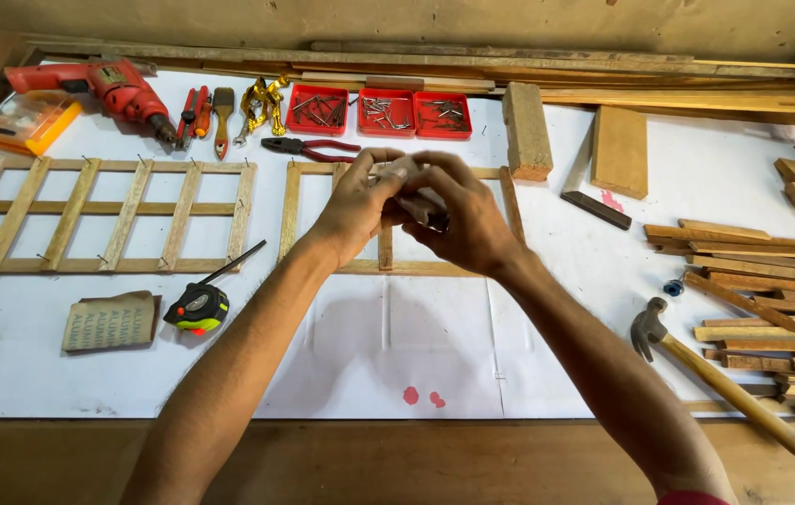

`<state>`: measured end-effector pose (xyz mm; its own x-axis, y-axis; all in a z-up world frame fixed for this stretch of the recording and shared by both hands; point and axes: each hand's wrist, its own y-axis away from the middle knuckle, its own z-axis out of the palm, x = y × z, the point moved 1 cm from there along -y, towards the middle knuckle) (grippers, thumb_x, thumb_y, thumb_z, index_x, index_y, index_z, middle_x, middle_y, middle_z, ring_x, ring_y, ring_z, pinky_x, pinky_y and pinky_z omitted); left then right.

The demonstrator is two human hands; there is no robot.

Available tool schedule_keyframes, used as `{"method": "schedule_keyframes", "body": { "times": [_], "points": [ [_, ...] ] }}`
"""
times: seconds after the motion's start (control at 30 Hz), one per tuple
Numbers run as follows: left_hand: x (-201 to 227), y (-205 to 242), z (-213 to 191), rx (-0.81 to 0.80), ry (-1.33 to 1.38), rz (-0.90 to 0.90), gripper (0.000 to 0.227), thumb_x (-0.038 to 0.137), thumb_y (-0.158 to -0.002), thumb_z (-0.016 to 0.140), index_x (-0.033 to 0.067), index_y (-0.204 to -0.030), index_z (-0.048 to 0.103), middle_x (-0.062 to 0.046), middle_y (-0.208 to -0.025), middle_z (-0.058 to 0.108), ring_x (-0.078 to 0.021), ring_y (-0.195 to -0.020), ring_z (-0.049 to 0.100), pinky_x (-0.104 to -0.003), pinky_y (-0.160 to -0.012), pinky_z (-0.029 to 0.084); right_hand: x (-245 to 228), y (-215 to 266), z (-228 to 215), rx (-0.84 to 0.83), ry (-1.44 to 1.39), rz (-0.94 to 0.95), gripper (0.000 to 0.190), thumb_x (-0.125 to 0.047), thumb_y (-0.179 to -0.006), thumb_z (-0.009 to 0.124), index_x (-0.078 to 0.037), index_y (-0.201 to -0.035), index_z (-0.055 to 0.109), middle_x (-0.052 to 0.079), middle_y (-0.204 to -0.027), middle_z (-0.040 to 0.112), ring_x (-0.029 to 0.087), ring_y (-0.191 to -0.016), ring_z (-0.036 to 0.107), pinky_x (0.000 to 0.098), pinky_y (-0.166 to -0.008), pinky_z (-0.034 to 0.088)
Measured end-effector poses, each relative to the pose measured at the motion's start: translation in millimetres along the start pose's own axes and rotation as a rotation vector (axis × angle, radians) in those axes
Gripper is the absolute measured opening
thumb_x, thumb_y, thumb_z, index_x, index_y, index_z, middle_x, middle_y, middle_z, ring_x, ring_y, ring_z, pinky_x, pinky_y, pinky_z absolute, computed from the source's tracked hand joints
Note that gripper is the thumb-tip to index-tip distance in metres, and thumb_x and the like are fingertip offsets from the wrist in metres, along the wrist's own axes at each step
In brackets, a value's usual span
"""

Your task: Assembling and finishing small wooden rectangular frames using nails, hammer, and sandpaper.

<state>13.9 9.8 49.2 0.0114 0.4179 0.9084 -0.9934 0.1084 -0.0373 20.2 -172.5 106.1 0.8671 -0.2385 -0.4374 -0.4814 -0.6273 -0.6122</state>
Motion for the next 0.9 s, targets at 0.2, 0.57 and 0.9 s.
{"method": "schedule_keyframes", "body": {
  "times": [0.2, 0.57, 0.9],
  "points": [
    [-37.9, 18.8, -54.0, 0.028, -0.947, 0.188, 0.037, 0.025, -0.093, 0.068, 0.0065, -0.124, 0.060, -0.008, -0.111, 0.074, -0.0226, -0.098, 0.076, -0.038, -0.084, 0.062, 75.4, 43.5, 70.1, -0.173, -0.055, 0.050, 0.030, 0.001, -0.090, 0.072, -0.011, -0.117, 0.074, 0.008, -0.129, 0.073, 0.029, -0.121, 0.070, 0.0385, -0.097, 0.064],
    [-57.3, -31.3, -85.5, -0.065, -1.319, -0.148, 0.038, 0.021, -0.082, 0.084, 0.0070, -0.116, 0.073, -0.006, -0.095, 0.080, -0.0226, -0.095, 0.071, -0.044, -0.097, 0.051, 132.0, 25.7, 104.2, -0.342, -0.033, 0.005, 0.052, 0.002, -0.070, 0.082, -0.017, -0.118, 0.076, 0.007, -0.126, 0.073, 0.029, -0.110, 0.068, 0.0383, -0.090, 0.062],
    [-67.6, -115.6, -121.3, -0.004, -1.091, -0.065, 0.029, 0.004, -0.078, 0.078, 0.0018, -0.105, 0.069, -0.008, -0.094, 0.077, -0.0179, -0.084, 0.077, -0.033, -0.074, 0.063, 205.3, 4.8, 121.7, -0.190, -0.061, 0.191, 0.054, 0.017, -0.067, 0.072, -0.016, -0.110, 0.079, 0.007, -0.119, 0.074, 0.026, -0.111, 0.072, 0.0348, -0.093, 0.062]
  ]
}}
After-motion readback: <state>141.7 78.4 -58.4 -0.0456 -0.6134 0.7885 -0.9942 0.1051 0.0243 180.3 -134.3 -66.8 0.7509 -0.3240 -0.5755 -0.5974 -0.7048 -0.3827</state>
